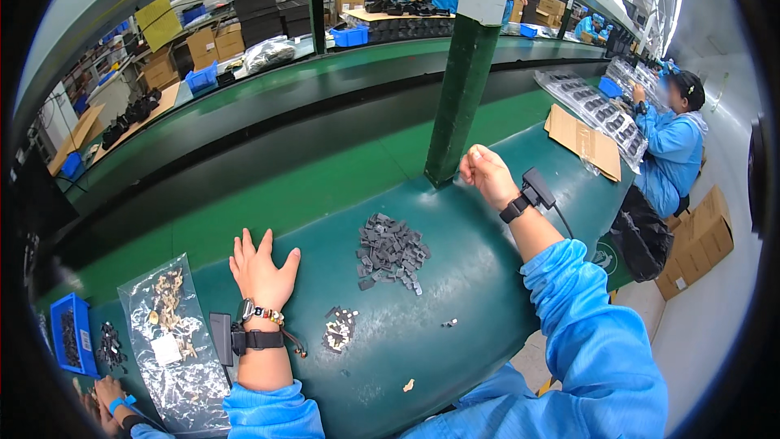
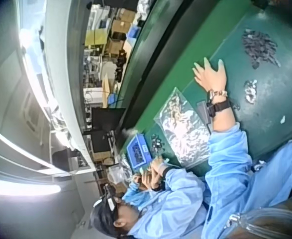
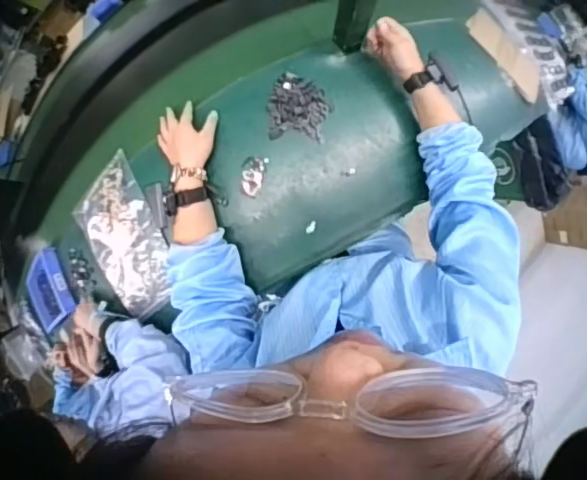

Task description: Sorting and assembling small plastic and metal components at a workstation in a manufacturing facility.

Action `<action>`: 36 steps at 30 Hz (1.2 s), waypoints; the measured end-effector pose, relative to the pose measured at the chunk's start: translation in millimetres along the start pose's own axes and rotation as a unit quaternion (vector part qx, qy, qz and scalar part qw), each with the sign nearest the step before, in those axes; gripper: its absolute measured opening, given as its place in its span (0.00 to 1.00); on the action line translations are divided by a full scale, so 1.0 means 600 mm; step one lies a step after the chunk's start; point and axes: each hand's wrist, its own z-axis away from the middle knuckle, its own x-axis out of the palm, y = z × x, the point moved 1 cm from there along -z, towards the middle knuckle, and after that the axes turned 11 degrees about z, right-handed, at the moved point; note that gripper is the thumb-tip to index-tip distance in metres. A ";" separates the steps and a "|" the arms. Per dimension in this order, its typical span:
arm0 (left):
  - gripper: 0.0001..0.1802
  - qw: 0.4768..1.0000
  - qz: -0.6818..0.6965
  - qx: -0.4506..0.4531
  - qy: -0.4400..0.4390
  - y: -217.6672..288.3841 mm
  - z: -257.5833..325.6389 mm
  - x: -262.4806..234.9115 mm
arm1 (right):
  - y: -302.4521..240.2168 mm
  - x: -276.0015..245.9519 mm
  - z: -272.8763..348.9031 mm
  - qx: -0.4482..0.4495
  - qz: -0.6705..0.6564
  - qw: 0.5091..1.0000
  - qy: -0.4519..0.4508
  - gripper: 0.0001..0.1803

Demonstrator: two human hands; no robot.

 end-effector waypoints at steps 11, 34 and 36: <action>0.34 1.000 -0.009 -0.003 -0.008 0.004 0.006 -0.001 | 0.030 -0.012 -0.001 -0.011 0.017 0.993 0.119 0.12; 0.33 1.000 -0.006 0.011 0.003 -0.005 0.005 0.006 | -0.006 0.019 0.020 -0.131 0.274 0.945 0.117 0.09; 0.33 1.000 -0.004 0.012 0.004 -0.005 0.005 0.005 | -0.002 0.019 0.018 -0.135 0.276 0.944 0.119 0.10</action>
